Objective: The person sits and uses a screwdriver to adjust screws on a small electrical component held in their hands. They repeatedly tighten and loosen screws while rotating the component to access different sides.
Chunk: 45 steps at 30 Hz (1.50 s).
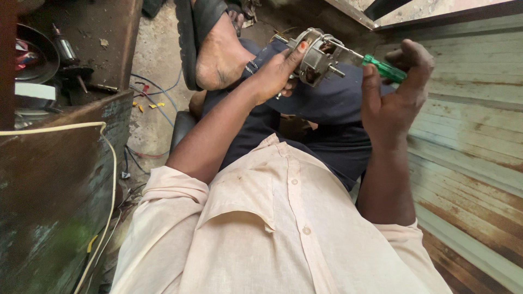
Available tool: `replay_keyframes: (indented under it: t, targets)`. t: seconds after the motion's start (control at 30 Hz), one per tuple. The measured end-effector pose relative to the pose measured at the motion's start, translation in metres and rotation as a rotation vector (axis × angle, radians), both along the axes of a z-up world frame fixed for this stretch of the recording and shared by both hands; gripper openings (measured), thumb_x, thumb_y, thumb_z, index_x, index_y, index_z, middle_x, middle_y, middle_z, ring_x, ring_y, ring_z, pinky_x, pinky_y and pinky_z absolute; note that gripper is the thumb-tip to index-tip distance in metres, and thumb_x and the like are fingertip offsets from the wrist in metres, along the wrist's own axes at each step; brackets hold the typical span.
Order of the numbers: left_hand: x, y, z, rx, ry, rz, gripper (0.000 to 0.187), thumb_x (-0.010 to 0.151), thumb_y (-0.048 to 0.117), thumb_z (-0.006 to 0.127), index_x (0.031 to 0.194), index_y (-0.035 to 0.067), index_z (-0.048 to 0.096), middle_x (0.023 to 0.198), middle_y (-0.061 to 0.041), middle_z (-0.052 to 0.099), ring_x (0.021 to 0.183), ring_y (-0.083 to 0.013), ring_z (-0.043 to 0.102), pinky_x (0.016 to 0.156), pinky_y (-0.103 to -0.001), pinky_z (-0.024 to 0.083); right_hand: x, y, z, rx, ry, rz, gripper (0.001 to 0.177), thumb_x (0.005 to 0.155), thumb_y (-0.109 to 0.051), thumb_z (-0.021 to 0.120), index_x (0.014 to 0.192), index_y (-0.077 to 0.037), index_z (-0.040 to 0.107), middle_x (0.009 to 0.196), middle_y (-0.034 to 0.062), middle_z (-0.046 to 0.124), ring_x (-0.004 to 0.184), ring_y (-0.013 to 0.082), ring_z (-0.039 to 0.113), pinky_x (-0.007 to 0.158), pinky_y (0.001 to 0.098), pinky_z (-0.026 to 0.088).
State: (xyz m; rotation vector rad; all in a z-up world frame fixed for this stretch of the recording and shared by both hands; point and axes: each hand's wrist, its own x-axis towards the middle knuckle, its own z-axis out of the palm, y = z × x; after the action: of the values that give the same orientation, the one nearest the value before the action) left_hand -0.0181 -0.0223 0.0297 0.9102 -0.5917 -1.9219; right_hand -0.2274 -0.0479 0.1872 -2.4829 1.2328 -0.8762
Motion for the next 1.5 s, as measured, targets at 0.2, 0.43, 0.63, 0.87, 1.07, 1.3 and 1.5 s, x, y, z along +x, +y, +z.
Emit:
replay_keyframes:
  t: [0.2, 0.43, 0.63, 0.87, 1.07, 1.3, 1.5]
  targets:
    - [0.002, 0.000, 0.003, -0.009, 0.019, -0.005, 0.085, 0.090, 0.074, 0.050, 0.137, 0.003, 0.050, 0.089, 0.000, 0.054, 0.057, -0.0083, 0.042, 0.049, -0.025, 0.039, -0.011, -0.001, -0.004, 0.054, 0.059, -0.135, 0.010, 0.114, -0.003, 0.064, 0.123, -0.008, 0.061, 0.104, 0.0085, 0.065, 0.083, 0.0157, 0.062, 0.071, 0.0325, 0.050]
    - [0.003, 0.001, 0.005, -0.045, 0.017, -0.010, 0.088, 0.090, 0.076, 0.049, 0.141, 0.004, 0.049, 0.087, -0.001, 0.053, 0.059, -0.0076, 0.044, 0.049, -0.025, 0.040, -0.012, 0.007, -0.005, 0.282, -0.259, 0.107, 0.021, 0.117, 0.003, 0.063, 0.130, -0.009, 0.052, 0.124, 0.0057, 0.047, 0.106, 0.0088, 0.050, 0.089, 0.0261, 0.046]
    - [0.004, 0.002, 0.007, -0.031, -0.013, -0.012, 0.090, 0.090, 0.077, 0.049, 0.137, 0.001, 0.052, 0.089, 0.000, 0.054, 0.058, -0.0079, 0.044, 0.049, -0.025, 0.041, 0.008, 0.006, 0.012, 0.095, -0.016, -0.063, 0.033, 0.103, -0.010, 0.071, 0.130, -0.004, 0.053, 0.112, 0.0105, 0.059, 0.099, 0.0138, 0.061, 0.084, 0.0320, 0.050]
    - [0.004, 0.002, 0.007, -0.045, -0.019, -0.009, 0.090, 0.088, 0.078, 0.050, 0.134, 0.001, 0.052, 0.085, 0.000, 0.050, 0.057, -0.0076, 0.043, 0.049, -0.025, 0.041, -0.008, 0.006, 0.001, -0.031, 0.093, -0.054, 0.013, 0.119, -0.006, 0.065, 0.131, -0.008, 0.061, 0.109, 0.0087, 0.061, 0.095, 0.0169, 0.061, 0.077, 0.0309, 0.045]
    - [0.003, 0.001, 0.007, -0.039, 0.006, -0.013, 0.087, 0.089, 0.078, 0.050, 0.133, 0.002, 0.053, 0.077, 0.001, 0.046, 0.055, -0.0079, 0.042, 0.049, -0.025, 0.039, -0.012, 0.014, -0.003, 0.256, -0.243, 0.080, 0.014, 0.112, 0.004, 0.062, 0.119, -0.005, 0.053, 0.123, 0.0065, 0.050, 0.110, 0.0144, 0.053, 0.096, 0.0290, 0.046]
    - [0.007, 0.004, 0.014, -0.051, -0.008, -0.010, 0.085, 0.087, 0.078, 0.050, 0.132, 0.006, 0.054, 0.074, 0.003, 0.048, 0.054, -0.0073, 0.042, 0.048, -0.025, 0.038, 0.005, 0.007, 0.011, 0.060, 0.022, -0.119, 0.025, 0.113, -0.021, 0.071, 0.129, -0.006, 0.060, 0.097, 0.0075, 0.064, 0.086, 0.0177, 0.066, 0.075, 0.0311, 0.051]
    - [0.007, 0.003, 0.016, -0.035, -0.022, -0.022, 0.088, 0.087, 0.079, 0.050, 0.132, 0.004, 0.055, 0.072, 0.002, 0.044, 0.054, -0.0078, 0.041, 0.048, -0.026, 0.038, -0.001, 0.009, 0.005, -0.019, 0.015, -0.025, 0.008, 0.117, -0.007, 0.064, 0.124, -0.007, 0.060, 0.110, 0.0115, 0.063, 0.098, 0.0174, 0.063, 0.083, 0.0305, 0.051]
